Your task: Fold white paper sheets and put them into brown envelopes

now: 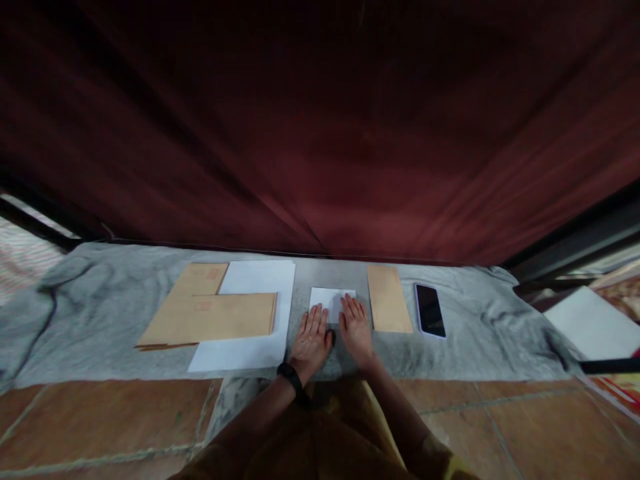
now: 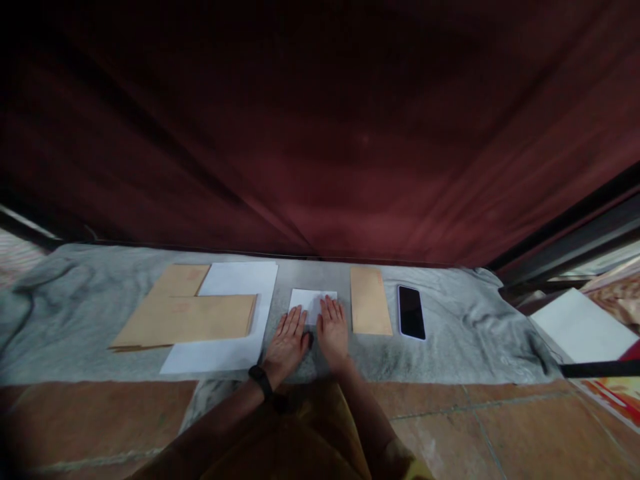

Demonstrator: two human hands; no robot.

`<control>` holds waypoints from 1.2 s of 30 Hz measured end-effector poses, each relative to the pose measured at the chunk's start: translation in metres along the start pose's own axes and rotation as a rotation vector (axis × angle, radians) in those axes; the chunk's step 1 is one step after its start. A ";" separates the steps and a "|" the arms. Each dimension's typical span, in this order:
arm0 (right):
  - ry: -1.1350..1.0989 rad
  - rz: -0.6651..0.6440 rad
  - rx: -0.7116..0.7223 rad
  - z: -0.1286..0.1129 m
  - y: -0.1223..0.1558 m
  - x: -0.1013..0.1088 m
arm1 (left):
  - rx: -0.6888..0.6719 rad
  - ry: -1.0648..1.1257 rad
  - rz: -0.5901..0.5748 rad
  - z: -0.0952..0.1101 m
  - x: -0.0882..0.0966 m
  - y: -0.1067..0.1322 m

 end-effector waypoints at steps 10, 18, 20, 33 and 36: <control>0.067 -0.094 0.077 -0.017 0.002 -0.008 | 0.020 0.113 -0.006 -0.010 0.003 -0.016; 0.135 0.016 -0.027 0.005 0.027 0.001 | 0.087 0.043 -0.035 -0.015 0.001 -0.044; 0.142 0.018 -0.038 0.008 0.032 0.001 | 0.076 0.035 -0.011 -0.016 0.000 -0.042; -0.002 -0.003 -0.007 -0.012 -0.020 -0.006 | 0.063 0.036 0.017 -0.019 -0.002 -0.041; 0.101 -0.030 -0.012 -0.011 -0.016 -0.012 | 0.063 0.050 0.047 -0.021 -0.005 -0.040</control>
Point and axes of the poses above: each hand's wrist, its own y-axis away from the middle knuckle, its own x-axis out of the back of the hand, z = x × y, the point moved 3 cm from there along -y, towards the middle knuckle, and after that the axes turned 15 degrees about y, right-handed, at the moved point
